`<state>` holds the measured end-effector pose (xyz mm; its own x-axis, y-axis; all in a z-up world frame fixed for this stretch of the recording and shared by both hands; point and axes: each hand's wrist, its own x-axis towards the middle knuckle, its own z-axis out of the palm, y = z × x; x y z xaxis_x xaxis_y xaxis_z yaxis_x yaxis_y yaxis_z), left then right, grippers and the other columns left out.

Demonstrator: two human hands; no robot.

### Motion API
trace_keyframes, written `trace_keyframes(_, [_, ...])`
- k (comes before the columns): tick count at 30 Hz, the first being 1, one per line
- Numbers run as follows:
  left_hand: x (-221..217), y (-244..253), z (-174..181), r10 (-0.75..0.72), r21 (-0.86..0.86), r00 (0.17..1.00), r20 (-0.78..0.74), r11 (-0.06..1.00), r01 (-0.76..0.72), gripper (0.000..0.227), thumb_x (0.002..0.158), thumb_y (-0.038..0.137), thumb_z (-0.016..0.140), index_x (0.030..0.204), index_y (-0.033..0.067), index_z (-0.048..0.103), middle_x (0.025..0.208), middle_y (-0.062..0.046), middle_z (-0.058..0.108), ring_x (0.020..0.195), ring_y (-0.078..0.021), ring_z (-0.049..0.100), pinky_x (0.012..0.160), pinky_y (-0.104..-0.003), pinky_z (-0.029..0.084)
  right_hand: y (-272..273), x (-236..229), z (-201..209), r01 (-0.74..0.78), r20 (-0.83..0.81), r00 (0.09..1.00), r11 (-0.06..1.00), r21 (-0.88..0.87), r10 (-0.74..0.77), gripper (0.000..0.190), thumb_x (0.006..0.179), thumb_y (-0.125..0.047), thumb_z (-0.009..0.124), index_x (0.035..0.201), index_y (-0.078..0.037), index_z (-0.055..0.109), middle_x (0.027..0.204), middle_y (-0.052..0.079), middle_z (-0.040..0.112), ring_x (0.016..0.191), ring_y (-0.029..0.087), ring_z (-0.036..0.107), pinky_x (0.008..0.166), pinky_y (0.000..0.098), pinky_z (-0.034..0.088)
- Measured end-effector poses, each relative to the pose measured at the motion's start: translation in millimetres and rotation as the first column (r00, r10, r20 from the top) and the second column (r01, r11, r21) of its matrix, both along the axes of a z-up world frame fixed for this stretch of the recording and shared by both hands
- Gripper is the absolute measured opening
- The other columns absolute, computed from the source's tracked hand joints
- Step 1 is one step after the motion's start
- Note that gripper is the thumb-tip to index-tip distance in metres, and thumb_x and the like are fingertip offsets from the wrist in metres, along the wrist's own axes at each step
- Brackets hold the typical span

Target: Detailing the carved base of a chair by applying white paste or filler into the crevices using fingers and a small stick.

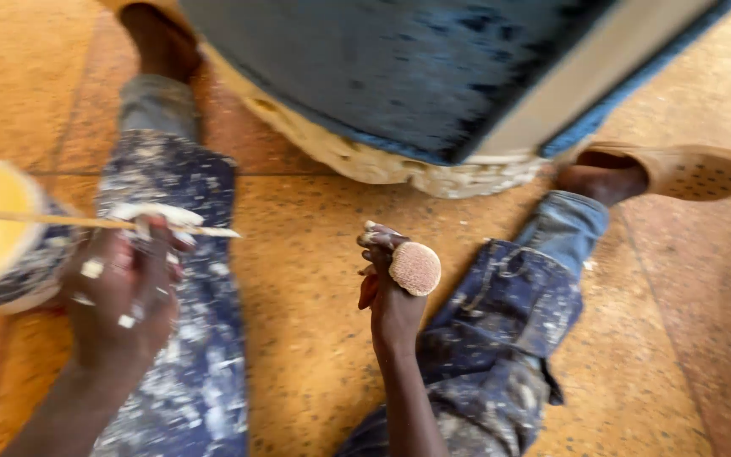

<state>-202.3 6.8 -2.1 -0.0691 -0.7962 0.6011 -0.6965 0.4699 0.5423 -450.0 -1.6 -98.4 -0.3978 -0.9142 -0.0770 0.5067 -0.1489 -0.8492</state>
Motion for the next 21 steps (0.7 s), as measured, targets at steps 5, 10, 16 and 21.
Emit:
trace_keyframes(5, [126, 6, 20, 0.367, 0.244, 0.828, -0.424, 0.927, -0.286, 0.024, 0.122, 0.019, 0.049, 0.112, -0.0016, 0.057, 0.093, -0.007, 0.067, 0.067, -0.0088, 0.057, 0.055, -0.023, 0.048, -1, 121, 37, -0.320, -0.153, 0.936, 0.947, 0.010, 0.318, 0.013, 0.091, -0.006, 0.072, 0.102, 0.001, 0.073, 0.086, 0.013, 0.074, 0.040, 0.013, 0.050, 0.048, 0.0280, 0.050])
trace_keyframes(10, [200, -24, 14, 0.524, 0.412, 0.822, -0.222, 0.815, -0.408, 0.027, 0.113, 0.020, 0.052, 0.102, -0.0003, 0.065, 0.082, -0.013, 0.074, 0.053, -0.0153, 0.064, 0.043, -0.026, 0.052, -21, 211, 93, -0.505, -0.255, 0.841, 0.861, -0.056, 0.476, 0.006, 0.089, -0.007, 0.075, 0.093, -0.002, 0.074, 0.077, 0.012, 0.071, 0.043, 0.011, 0.053, 0.053, 0.0271, 0.053])
trace_keyframes(16, [256, -95, -65, 0.404, 0.584, 0.881, 0.246, 0.664, -0.467, 0.036, 0.105, 0.031, 0.053, 0.093, 0.0022, 0.071, 0.079, -0.017, 0.074, 0.068, -0.0332, 0.074, 0.060, -0.045, 0.061, -26, 265, 88, -0.537, -0.264, 0.792, 0.833, 0.130, 0.551, 0.020, 0.085, -0.009, 0.070, 0.103, -0.001, 0.077, 0.051, 0.011, 0.062, 0.031, 0.012, 0.049, 0.048, 0.0244, 0.047])
trace_keyframes(21, [253, -76, -29, 0.459, 0.697, 0.887, 0.056, 0.618, -0.363, 0.029, 0.104, 0.034, 0.051, 0.103, 0.0102, 0.068, 0.081, -0.009, 0.075, 0.059, -0.0205, 0.073, 0.052, -0.031, 0.060, -27, 264, 85, -0.585, -0.274, 0.721, 0.771, 0.252, 0.636, 0.023, 0.090, -0.011, 0.061, 0.108, -0.002, 0.072, 0.146, 0.007, 0.069, 0.087, 0.015, 0.071, 0.069, 0.0305, 0.059])
